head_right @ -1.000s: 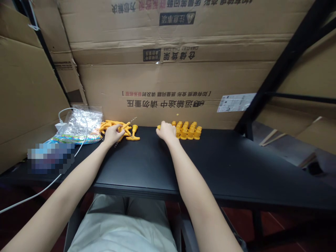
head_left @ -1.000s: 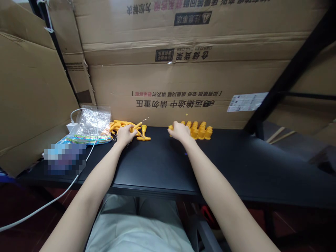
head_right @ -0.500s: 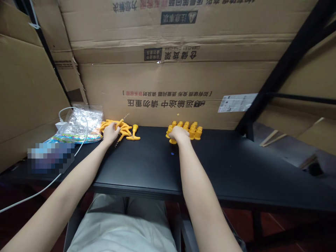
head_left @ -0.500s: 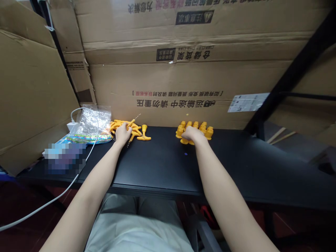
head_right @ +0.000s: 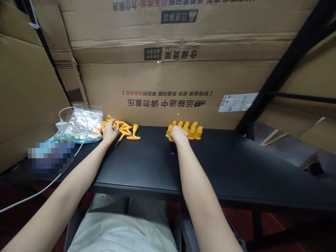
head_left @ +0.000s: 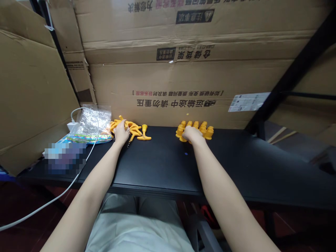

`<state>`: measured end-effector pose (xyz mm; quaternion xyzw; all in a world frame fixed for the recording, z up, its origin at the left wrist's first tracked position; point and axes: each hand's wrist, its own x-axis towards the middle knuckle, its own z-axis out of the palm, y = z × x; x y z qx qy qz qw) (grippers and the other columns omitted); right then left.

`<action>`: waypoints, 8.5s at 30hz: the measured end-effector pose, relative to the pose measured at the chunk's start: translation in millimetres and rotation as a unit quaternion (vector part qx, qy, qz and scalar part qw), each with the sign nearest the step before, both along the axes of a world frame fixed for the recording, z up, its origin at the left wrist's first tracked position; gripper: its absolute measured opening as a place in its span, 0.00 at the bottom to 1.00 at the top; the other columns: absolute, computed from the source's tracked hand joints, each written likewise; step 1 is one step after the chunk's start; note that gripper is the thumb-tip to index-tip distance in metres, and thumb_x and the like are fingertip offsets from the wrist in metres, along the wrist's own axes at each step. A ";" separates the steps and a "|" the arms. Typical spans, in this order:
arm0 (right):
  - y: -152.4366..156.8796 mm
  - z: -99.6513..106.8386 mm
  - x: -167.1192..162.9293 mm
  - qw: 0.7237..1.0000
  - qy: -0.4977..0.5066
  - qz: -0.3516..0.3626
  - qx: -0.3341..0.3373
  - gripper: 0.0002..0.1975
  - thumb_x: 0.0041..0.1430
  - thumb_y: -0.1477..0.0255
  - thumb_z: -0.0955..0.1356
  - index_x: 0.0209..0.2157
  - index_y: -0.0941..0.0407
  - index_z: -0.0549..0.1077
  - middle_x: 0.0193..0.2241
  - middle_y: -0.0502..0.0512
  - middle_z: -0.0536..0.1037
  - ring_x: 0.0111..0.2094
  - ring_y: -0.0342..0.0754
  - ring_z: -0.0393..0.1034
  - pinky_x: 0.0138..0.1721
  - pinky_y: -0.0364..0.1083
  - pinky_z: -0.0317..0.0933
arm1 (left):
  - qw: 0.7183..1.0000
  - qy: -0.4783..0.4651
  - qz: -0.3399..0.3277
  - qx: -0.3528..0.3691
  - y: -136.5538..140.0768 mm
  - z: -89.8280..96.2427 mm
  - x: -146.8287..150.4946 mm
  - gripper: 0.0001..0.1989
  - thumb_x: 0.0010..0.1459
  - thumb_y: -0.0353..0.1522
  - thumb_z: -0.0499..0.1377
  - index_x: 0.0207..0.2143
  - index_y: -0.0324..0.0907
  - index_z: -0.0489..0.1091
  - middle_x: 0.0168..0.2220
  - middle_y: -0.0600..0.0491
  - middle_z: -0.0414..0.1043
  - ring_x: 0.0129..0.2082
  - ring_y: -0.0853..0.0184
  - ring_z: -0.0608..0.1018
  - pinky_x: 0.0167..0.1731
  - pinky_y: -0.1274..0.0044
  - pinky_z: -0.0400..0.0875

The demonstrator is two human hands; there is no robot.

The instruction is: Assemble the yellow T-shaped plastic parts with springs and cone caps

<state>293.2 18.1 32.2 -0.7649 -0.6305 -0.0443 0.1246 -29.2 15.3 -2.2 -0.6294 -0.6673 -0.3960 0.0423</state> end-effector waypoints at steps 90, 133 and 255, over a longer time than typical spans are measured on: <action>-33.5 -11.0 -97.0 0.931 -0.087 0.319 0.151 0.10 0.64 0.74 0.60 0.45 0.59 0.68 0.44 0.64 0.74 0.46 0.56 0.66 0.52 0.56 0.45 | 0.961 0.221 -0.156 0.056 -21.3 8.3 41.7 0.13 0.65 0.33 0.50 0.49 0.43 0.68 0.40 0.47 0.76 0.41 0.62 0.78 0.42 0.73 0.67; -29.2 6.2 -70.1 0.991 -0.051 0.100 0.073 0.15 0.59 0.70 0.63 0.45 0.62 0.70 0.45 0.70 0.75 0.48 0.60 0.68 0.45 0.53 0.56 | 0.993 0.118 -0.002 0.003 -13.2 14.7 8.0 0.14 0.61 0.35 0.52 0.46 0.44 0.73 0.35 0.47 0.78 0.39 0.57 0.78 0.44 0.68 0.64; 4.2 -45.8 -73.5 0.887 0.112 0.420 0.156 0.22 0.60 0.78 0.62 0.56 0.57 0.67 0.45 0.60 0.69 0.46 0.51 0.68 0.51 0.51 0.62 | 0.973 0.071 -0.219 0.012 -8.7 -0.2 18.2 0.12 0.51 0.33 0.62 0.40 0.42 0.73 0.31 0.53 0.75 0.34 0.65 0.77 0.37 0.76 0.69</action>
